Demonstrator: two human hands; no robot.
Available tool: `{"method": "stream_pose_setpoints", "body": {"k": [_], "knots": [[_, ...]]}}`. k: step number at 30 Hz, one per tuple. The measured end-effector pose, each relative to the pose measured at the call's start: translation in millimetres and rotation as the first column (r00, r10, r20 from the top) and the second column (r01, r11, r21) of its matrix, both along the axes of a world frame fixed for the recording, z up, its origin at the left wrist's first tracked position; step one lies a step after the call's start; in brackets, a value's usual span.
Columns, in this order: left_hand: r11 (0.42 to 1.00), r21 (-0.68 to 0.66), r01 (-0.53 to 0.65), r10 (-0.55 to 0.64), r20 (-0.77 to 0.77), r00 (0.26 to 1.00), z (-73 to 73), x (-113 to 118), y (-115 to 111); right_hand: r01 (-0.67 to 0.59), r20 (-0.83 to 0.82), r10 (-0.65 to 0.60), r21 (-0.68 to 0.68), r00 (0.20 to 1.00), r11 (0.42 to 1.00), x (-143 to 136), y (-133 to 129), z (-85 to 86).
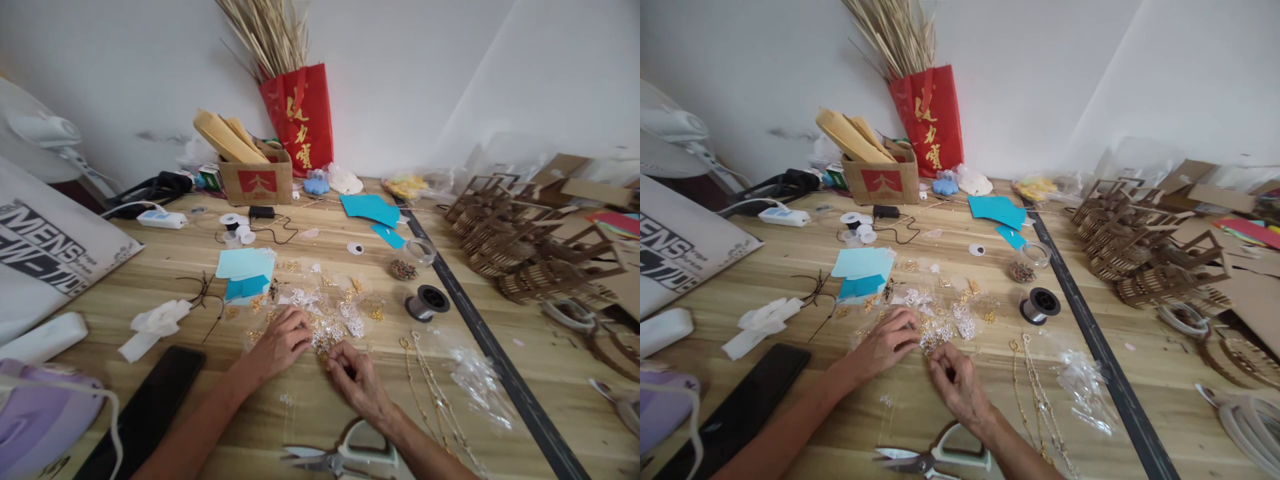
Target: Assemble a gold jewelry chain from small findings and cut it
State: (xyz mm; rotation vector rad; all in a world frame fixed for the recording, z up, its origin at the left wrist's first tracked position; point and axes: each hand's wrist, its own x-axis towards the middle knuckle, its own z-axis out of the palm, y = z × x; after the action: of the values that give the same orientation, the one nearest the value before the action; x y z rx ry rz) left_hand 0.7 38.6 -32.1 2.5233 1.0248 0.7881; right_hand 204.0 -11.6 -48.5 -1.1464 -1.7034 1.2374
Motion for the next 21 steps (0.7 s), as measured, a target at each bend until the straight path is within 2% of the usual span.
{"method": "stream_pose_setpoints", "body": {"k": [8, 15, 21], "knots": [[1.000, -0.020, -0.005, 0.004, -0.051, 0.999, -1.3, 2.3, -1.9, -0.014, -0.007, 0.014, -0.014, 1.000, 1.000, -0.7, 1.0, 4.6], [0.998, -0.068, -0.003, 0.002, -0.016, 1.000, -0.2, 3.5, -1.7, -0.017, -0.014, 0.017, -0.004, 1.000, 1.000, -0.4, 0.6, 5.4], [0.997, -0.073, 0.003, -0.004, -0.007, 1.000, -4.8, 2.8, -0.4, -0.022, -0.016, 0.022, -0.015, 1.000, 1.000, -0.3, 0.2, 3.5]]}}
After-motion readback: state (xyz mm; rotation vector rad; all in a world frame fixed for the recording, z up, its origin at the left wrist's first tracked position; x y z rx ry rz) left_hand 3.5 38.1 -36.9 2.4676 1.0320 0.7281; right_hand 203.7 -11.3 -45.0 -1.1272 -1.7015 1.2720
